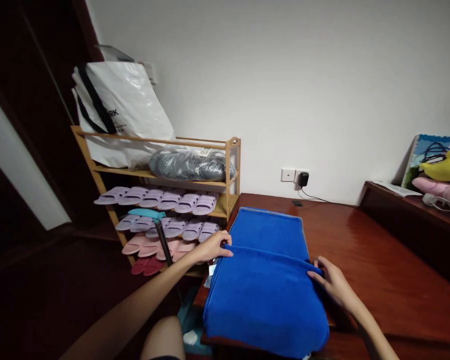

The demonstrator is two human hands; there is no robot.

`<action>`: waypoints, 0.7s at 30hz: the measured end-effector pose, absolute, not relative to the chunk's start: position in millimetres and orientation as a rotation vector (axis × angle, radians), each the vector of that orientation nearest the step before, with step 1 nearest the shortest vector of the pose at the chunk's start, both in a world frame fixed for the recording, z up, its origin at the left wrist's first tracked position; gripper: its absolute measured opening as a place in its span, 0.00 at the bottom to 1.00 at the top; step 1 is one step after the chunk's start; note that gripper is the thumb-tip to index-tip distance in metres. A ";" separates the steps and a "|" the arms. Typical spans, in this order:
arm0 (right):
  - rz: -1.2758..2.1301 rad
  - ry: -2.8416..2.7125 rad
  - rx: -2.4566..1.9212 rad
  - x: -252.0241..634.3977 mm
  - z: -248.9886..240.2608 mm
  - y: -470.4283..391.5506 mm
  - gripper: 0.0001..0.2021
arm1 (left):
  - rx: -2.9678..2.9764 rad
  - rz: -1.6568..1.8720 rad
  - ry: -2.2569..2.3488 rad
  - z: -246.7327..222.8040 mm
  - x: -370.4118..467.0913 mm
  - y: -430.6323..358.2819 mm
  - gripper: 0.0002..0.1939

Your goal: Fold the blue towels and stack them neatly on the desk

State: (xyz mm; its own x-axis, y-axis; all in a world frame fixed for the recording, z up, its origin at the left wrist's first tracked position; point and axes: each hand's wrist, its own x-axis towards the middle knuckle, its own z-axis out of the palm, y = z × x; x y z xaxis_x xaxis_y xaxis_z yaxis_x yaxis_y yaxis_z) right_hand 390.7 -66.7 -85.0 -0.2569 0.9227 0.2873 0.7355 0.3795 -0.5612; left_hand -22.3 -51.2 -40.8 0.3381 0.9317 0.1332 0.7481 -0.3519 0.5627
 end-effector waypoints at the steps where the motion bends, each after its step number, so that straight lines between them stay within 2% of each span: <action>1: 0.517 -2.088 -1.381 393.6 -80.5 -72.0 0.18 | 2.182 0.653 1.448 -38.1 -24.8 -57.5 0.12; 9: 0.712 -1.898 -1.335 417.7 -50.8 -114.6 0.18 | 1.924 0.832 1.359 4.2 -39.5 -125.5 0.09; 14: 0.600 -1.885 -1.293 425.9 -38.3 -125.7 0.12 | 1.966 0.810 1.430 32.4 -44.8 -152.1 0.07; 17: 0.483 -1.732 -1.285 430.2 -27.1 -127.8 0.13 | 1.894 0.984 1.342 46.5 -45.0 -158.5 0.07; 21: 0.423 -1.505 -1.278 422.1 -1.4 -128.9 0.14 | 1.814 1.446 1.233 65.5 -31.8 -157.6 0.08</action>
State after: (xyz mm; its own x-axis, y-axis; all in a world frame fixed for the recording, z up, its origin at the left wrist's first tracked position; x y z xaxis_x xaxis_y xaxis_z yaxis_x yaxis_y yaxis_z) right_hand 422.1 -128.9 -1.4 0.1411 0.8649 0.4818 0.4874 0.3629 -0.7942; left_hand -31.8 -157.6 65.5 0.0211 0.8769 0.4803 0.3354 -0.4588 0.8228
